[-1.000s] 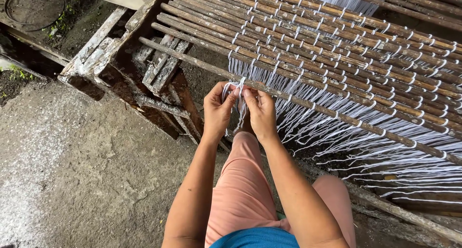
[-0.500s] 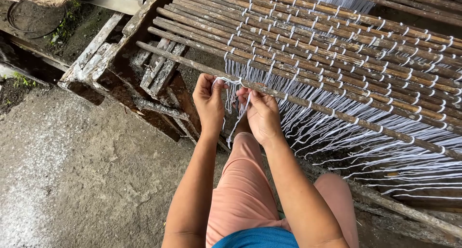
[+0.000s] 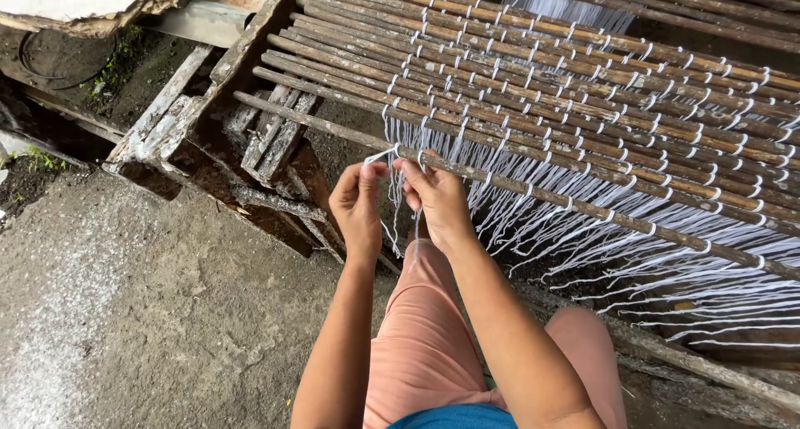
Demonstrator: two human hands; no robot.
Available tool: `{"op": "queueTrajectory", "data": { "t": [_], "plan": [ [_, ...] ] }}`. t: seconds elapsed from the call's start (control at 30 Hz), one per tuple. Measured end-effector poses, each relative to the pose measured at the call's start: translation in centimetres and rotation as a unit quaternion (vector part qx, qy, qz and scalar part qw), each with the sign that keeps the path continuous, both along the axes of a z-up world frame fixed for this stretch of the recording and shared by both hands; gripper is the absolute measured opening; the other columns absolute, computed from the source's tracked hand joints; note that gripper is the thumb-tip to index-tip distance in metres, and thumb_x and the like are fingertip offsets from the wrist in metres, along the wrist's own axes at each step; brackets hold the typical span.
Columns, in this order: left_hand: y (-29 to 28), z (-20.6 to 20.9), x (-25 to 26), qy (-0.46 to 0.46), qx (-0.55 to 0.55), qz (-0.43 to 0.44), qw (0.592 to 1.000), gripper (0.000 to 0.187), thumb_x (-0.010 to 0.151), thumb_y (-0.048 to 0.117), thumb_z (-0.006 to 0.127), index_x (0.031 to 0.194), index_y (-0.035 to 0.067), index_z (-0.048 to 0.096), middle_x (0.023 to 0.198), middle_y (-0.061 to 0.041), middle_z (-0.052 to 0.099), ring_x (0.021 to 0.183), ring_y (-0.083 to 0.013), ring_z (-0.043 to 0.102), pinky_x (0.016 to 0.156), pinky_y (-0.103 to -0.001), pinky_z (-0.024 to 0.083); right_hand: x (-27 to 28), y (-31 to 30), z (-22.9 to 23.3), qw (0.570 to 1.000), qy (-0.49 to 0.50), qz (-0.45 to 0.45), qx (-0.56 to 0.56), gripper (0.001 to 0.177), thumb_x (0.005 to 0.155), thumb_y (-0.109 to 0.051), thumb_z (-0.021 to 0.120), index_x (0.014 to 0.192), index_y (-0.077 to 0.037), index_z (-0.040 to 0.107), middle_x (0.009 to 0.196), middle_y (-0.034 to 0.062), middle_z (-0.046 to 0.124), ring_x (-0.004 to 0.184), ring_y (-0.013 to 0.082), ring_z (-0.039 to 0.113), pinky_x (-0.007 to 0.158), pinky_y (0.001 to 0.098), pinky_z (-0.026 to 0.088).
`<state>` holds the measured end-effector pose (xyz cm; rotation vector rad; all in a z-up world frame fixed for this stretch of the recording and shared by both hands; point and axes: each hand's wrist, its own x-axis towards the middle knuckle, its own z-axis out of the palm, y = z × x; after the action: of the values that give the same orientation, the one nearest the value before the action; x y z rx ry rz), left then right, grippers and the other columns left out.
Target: Tying white threads onto horizontal wooden sticks of a loom structure.
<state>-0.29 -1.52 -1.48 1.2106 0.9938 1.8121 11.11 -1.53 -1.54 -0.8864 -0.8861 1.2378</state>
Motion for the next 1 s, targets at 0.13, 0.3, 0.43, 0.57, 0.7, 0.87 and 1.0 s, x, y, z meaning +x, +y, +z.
{"op": "queueTrajectory", "data": {
  "t": [0.13,0.3,0.43,0.57,0.7,0.87,1.0],
  "plan": [
    [0.4,2.4,-0.4,0.017,-0.001,0.031,0.999,0.023,0.107,0.018,0.057,0.098,0.008,0.075,0.068,-0.004,0.068,0.064,-0.0049,0.039,0.062,-0.022,0.034,0.2,-0.6,0.1,0.998,0.069,0.002,0.006,0.011,0.104,-0.013,0.059,0.106,-0.004,0.064,0.094,0.0149,0.071,0.055,0.0044,0.051,0.038,0.0111,0.034],
    [0.8,0.6,0.2,0.029,-0.035,0.003,0.999,0.024,0.107,0.02,0.058,0.096,0.008,0.077,0.064,-0.005,0.068,0.059,-0.0055,0.034,0.059,-0.022,0.031,0.6,-1.4,1.1,0.993,0.117,0.021,-0.012,0.011,0.107,-0.017,0.051,0.11,-0.008,0.055,0.087,0.0101,0.063,0.053,0.0058,0.044,0.04,0.0131,0.031],
    [0.3,0.0,0.7,0.024,-0.058,-0.021,0.998,0.026,0.107,0.02,0.058,0.095,0.007,0.077,0.061,-0.008,0.069,0.055,-0.0048,0.03,0.056,-0.023,0.027,0.7,-2.1,1.4,0.981,0.179,0.047,-0.058,0.028,0.105,-0.03,0.052,0.116,-0.006,0.059,0.089,0.0082,0.057,0.059,0.0079,0.041,0.041,0.0153,0.027],
    [0.1,0.6,0.5,0.019,-0.059,-0.022,0.998,0.026,0.107,0.018,0.057,0.094,0.006,0.076,0.061,-0.009,0.069,0.055,-0.0053,0.03,0.056,-0.024,0.027,0.9,-2.4,1.6,0.976,0.202,0.068,-0.055,0.04,0.104,-0.038,0.049,0.121,-0.004,0.06,0.094,0.0057,0.057,0.062,0.0056,0.04,0.043,0.0141,0.027],
    [0.0,0.8,0.4,0.012,-0.07,-0.031,0.997,0.027,0.107,0.019,0.057,0.094,0.005,0.076,0.062,-0.009,0.069,0.057,-0.0045,0.031,0.058,-0.023,0.027,0.7,-2.3,1.1,0.978,0.192,0.071,-0.039,0.058,0.104,-0.051,0.037,0.122,0.0,0.059,0.093,0.0057,0.052,0.061,0.0055,0.038,0.041,0.0149,0.027],
    [0.2,0.6,0.4,0.01,-0.072,-0.031,0.997,0.027,0.107,0.02,0.058,0.094,0.005,0.077,0.062,-0.009,0.069,0.059,-0.0048,0.032,0.06,-0.023,0.028,-0.1,-0.8,0.0,0.982,0.169,0.074,-0.048,0.072,0.104,-0.063,0.03,0.117,0.0,0.06,0.088,0.0034,0.044,0.059,0.0052,0.034,0.039,0.0144,0.024],
    [0.4,0.3,0.4,0.024,-0.066,-0.026,0.997,0.026,0.106,0.021,0.059,0.095,0.008,0.079,0.063,-0.007,0.069,0.066,-0.0067,0.039,0.067,-0.022,0.035,-1.4,-0.2,0.1,0.997,0.023,0.054,-0.053,0.043,0.102,-0.042,0.044,0.098,-0.003,0.063,0.083,-0.0013,0.034,0.06,0.0031,0.029,0.038,0.0135,0.02]
  ]
}}
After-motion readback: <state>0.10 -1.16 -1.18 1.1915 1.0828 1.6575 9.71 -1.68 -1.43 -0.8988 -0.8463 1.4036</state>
